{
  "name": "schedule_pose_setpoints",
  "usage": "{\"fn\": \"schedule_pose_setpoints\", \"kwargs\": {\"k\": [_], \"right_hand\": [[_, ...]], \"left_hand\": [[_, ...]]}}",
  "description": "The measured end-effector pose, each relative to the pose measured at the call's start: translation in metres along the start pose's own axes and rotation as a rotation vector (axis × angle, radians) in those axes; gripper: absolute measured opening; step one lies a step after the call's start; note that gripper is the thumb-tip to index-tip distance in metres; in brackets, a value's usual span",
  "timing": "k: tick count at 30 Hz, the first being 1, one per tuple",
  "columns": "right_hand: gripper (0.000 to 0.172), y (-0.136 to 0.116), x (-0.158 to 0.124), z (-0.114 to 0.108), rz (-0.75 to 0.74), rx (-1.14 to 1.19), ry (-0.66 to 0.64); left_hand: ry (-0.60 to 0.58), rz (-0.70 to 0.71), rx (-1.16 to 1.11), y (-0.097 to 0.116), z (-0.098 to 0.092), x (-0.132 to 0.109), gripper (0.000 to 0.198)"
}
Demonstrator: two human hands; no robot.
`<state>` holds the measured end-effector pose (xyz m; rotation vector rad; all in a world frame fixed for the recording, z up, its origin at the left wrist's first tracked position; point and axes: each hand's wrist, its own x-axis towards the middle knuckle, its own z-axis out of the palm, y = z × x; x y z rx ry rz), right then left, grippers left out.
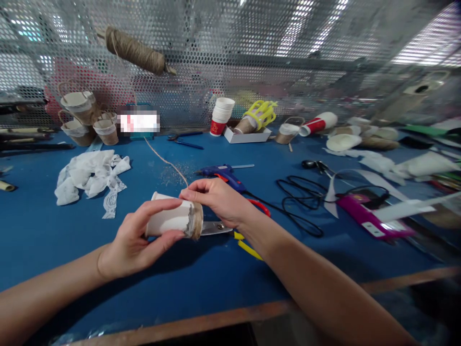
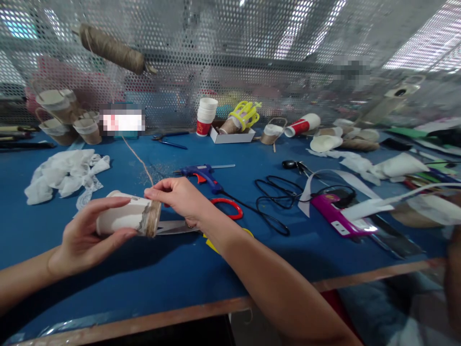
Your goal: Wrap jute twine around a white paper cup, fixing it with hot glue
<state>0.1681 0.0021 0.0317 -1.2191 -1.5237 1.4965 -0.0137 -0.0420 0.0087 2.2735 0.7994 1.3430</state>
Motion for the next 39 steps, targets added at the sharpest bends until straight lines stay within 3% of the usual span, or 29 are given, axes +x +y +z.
{"fn": "schedule_pose_setpoints", "kwargs": {"k": [3,7,9,11,13,16,18,20,23,26,32,39], "right_hand": [[0.026,0.000,0.002,-0.003,-0.030,-0.093,0.030],[0.031,-0.011,-0.002,-0.013,-0.075,-0.222,0.168],[0.036,-0.018,-0.007,-0.016,-0.043,-0.201,0.114],[0.038,-0.023,-0.010,-0.016,0.023,-0.130,-0.041],[0.031,-0.023,-0.011,-0.013,0.069,-0.043,-0.132],[0.018,-0.018,-0.008,-0.008,0.062,0.055,-0.084],[0.018,-0.015,-0.008,-0.007,0.020,0.051,-0.035],[0.019,-0.012,-0.011,-0.007,-0.037,-0.040,-0.004],[0.020,-0.009,-0.020,-0.007,-0.109,-0.243,-0.006],[0.018,-0.005,-0.027,-0.003,-0.164,-0.358,-0.021],[0.014,0.004,-0.029,0.005,-0.142,-0.380,0.018],[0.009,0.008,-0.032,0.010,-0.194,-0.515,0.141]], "left_hand": [[0.032,0.006,0.010,-0.001,0.000,0.002,0.049],[0.068,-0.003,0.043,-0.007,0.001,0.004,0.049],[0.073,-0.003,0.090,-0.012,0.002,0.003,0.049],[0.087,0.012,0.157,-0.016,0.002,0.002,0.049],[0.091,0.038,0.235,-0.021,0.003,0.001,0.047],[0.029,0.045,0.255,-0.025,0.003,0.001,0.046],[-0.020,-0.036,0.128,-0.024,0.001,0.005,0.051],[-0.023,-0.212,-0.113,-0.020,-0.001,0.011,0.058],[-0.080,-0.523,-0.461,-0.015,-0.002,0.020,0.048],[-0.066,-0.688,-0.612,-0.014,0.000,0.023,0.036],[0.007,-0.764,-0.529,-0.015,0.008,0.018,0.030],[0.002,-0.802,-0.508,-0.011,0.011,0.016,0.029]]}}
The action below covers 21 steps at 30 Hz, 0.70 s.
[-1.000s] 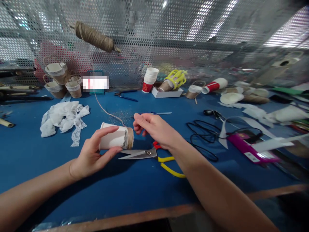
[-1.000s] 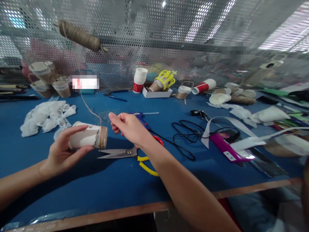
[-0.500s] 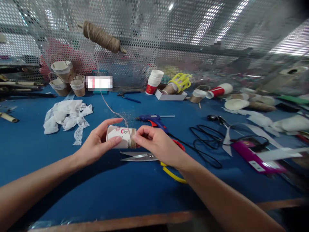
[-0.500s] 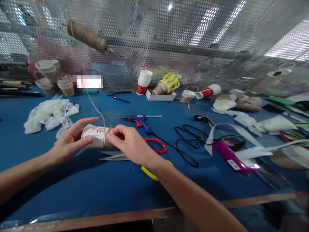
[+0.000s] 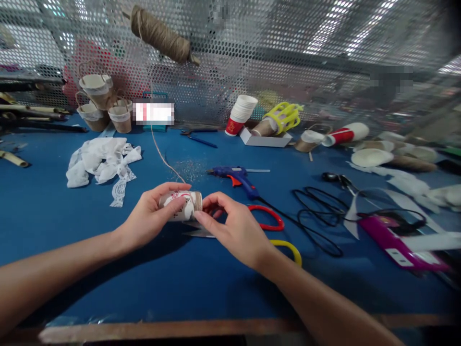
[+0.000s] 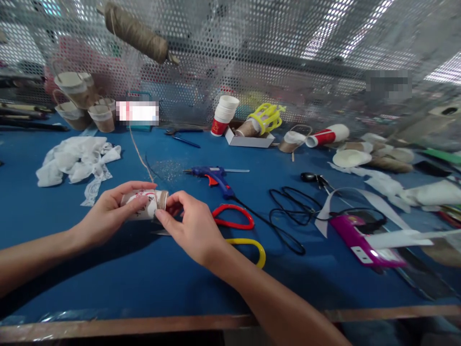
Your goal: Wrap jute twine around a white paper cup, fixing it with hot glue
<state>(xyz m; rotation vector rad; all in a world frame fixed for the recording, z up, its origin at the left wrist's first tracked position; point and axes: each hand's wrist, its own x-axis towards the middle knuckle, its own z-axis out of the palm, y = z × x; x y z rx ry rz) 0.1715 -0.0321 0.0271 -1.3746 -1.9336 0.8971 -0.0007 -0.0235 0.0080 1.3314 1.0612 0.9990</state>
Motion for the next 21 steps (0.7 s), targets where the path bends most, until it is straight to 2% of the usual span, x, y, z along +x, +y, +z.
{"fn": "schedule_pose_setpoints", "kwargs": {"k": [7,14,18,21], "right_hand": [[0.005,0.0017,-0.0001,0.0051,-0.009,-0.109,0.075],[0.004,0.0032,0.0010,0.0064,0.023,-0.118,0.072],[0.006,0.0017,0.0015,0.0036,0.048,-0.066,0.048],[0.010,0.0003,0.0020,-0.0002,0.066,0.046,-0.003]], "left_hand": [[-0.023,0.038,0.077,0.0032,0.0027,-0.0046,0.030],[-0.040,0.071,0.129,0.0006,0.0031,-0.0059,0.029],[-0.039,0.031,0.067,0.0013,0.0032,-0.0041,0.028],[-0.023,-0.064,-0.092,0.0023,0.0030,-0.0015,0.030]]}}
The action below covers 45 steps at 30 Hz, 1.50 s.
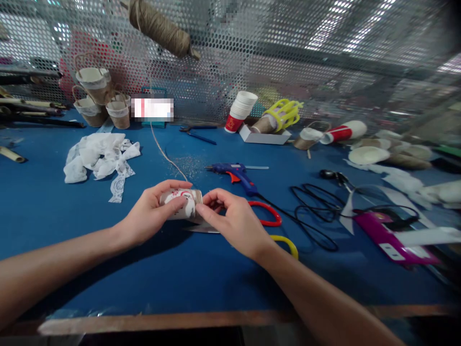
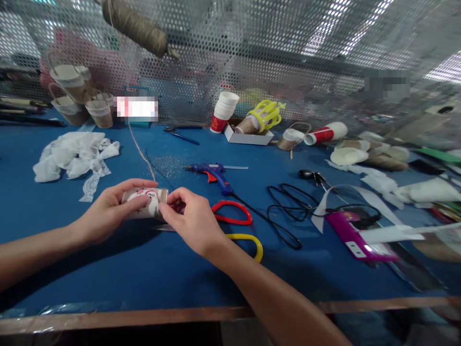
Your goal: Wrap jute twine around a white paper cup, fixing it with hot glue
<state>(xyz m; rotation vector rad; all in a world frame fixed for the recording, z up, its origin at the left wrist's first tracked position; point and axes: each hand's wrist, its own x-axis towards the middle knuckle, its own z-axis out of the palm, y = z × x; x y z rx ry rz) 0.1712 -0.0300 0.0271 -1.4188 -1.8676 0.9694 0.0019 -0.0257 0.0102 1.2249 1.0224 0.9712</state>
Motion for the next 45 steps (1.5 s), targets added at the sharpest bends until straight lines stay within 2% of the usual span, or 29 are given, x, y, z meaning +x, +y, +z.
{"fn": "schedule_pose_setpoints", "kwargs": {"k": [3,6,10,16,21,25,29,33,37,41,43,45], "right_hand": [[0.011,-0.001,0.000,-0.001,-0.036,0.018,0.011],[0.007,0.000,-0.001,0.002,-0.084,-0.066,0.058],[0.004,0.002,-0.002,0.007,-0.108,-0.149,0.106],[0.002,0.002,-0.002,0.009,-0.105,-0.156,0.130],[0.005,-0.001,-0.002,0.005,-0.075,-0.095,0.081],[0.011,-0.001,-0.002,0.003,-0.039,-0.067,0.039],[0.012,0.000,-0.002,0.003,-0.030,-0.121,0.052],[0.014,-0.002,-0.002,0.003,-0.055,-0.122,0.040],[0.014,-0.003,-0.003,0.002,-0.099,-0.099,-0.018],[0.016,0.000,-0.001,-0.001,-0.073,-0.101,-0.102],[0.019,0.001,0.003,-0.009,-0.055,-0.111,-0.088],[0.021,0.003,0.009,-0.023,-0.047,-0.153,0.002]], "left_hand": [[0.020,-0.085,-0.151,0.001,0.000,0.002,0.031],[0.036,-0.123,-0.205,0.002,0.001,0.002,0.031],[0.043,-0.123,-0.185,0.001,0.003,0.000,0.030],[0.034,-0.099,-0.160,0.001,0.004,-0.001,0.030],[0.040,-0.098,-0.145,0.001,0.002,-0.001,0.030],[0.015,-0.048,-0.060,0.001,0.001,-0.002,0.030],[-0.003,0.041,0.098,0.001,0.001,-0.004,0.030],[-0.004,0.069,0.142,0.000,-0.001,-0.002,0.030],[0.006,0.073,0.190,-0.001,-0.003,0.001,0.025],[0.025,0.112,0.323,-0.001,-0.006,0.006,0.022],[0.042,0.129,0.373,-0.002,-0.007,0.008,0.023],[0.056,0.134,0.388,-0.003,-0.009,0.010,0.024]]}}
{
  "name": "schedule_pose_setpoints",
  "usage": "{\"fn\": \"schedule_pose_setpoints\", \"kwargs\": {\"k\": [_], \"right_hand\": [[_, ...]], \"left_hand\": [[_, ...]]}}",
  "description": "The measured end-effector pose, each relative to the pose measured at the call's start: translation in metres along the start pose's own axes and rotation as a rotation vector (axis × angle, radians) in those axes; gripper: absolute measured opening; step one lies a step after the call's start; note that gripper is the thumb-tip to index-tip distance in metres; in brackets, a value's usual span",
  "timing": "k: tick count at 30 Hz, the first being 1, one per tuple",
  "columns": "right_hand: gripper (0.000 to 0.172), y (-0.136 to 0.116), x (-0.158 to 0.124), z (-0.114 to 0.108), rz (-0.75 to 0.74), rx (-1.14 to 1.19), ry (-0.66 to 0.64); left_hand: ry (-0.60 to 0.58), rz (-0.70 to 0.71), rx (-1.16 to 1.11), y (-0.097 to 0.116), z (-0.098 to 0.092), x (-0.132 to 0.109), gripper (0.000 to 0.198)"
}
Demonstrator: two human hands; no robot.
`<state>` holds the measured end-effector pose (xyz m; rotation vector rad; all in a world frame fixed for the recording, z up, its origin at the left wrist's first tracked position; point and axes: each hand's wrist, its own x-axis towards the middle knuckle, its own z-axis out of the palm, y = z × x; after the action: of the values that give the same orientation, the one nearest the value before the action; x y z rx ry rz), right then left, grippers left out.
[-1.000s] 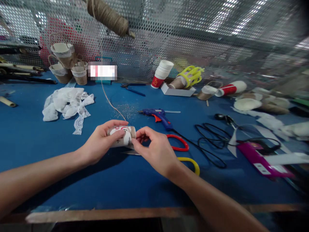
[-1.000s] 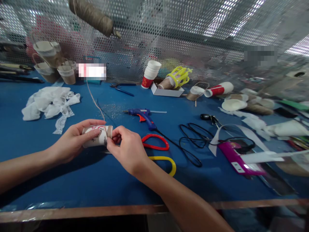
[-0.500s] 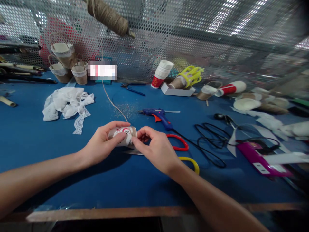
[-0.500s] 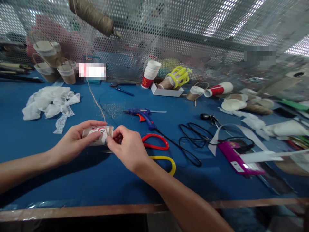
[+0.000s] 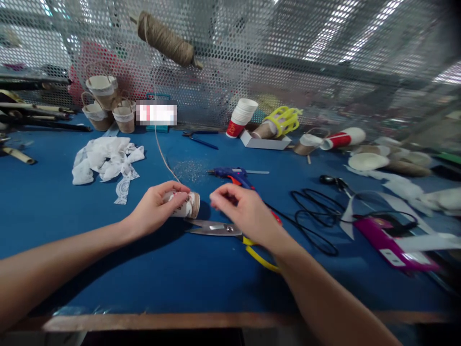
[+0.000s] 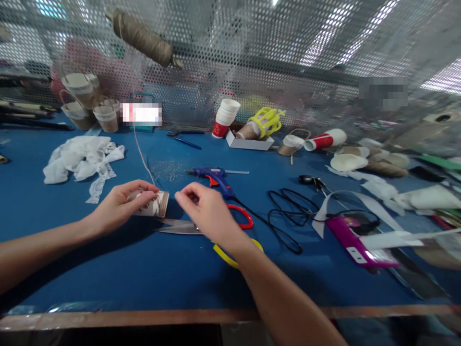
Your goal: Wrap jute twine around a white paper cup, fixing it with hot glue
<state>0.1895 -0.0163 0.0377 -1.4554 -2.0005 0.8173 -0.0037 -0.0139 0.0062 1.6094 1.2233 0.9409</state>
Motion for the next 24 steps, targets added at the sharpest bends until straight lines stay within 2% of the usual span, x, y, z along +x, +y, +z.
{"fn": "schedule_pose_setpoints", "kwargs": {"k": [4,7,10,13,17,21,22,24], "right_hand": [[0.017,0.019,0.020,-0.035,0.076,-0.227,0.275],[0.011,0.043,0.036,-0.050,0.187,-0.432,0.203],[0.019,0.066,0.050,-0.050,0.205,-0.428,0.116],[0.016,0.079,0.057,-0.043,0.217,-0.394,0.127],[0.012,0.069,0.052,-0.043,0.267,-0.293,0.167],[0.033,0.039,0.032,-0.053,0.247,-0.114,0.194],[0.035,0.031,0.027,-0.055,0.216,0.038,0.193],[0.026,0.016,0.017,-0.056,0.169,0.219,0.086]], "left_hand": [[0.025,-0.035,-0.015,-0.001,-0.003,0.004,0.025],[0.048,-0.055,0.004,0.001,-0.007,0.007,0.023],[0.037,-0.051,0.057,0.000,-0.010,0.009,0.022],[0.016,-0.019,0.106,-0.002,-0.011,0.010,0.022],[0.024,0.016,0.111,-0.005,-0.011,0.012,0.022],[0.020,0.032,0.102,-0.004,-0.010,0.012,0.022],[0.021,0.033,0.103,-0.004,-0.009,0.012,0.022],[0.022,0.031,0.090,-0.006,-0.008,0.012,0.024]]}}
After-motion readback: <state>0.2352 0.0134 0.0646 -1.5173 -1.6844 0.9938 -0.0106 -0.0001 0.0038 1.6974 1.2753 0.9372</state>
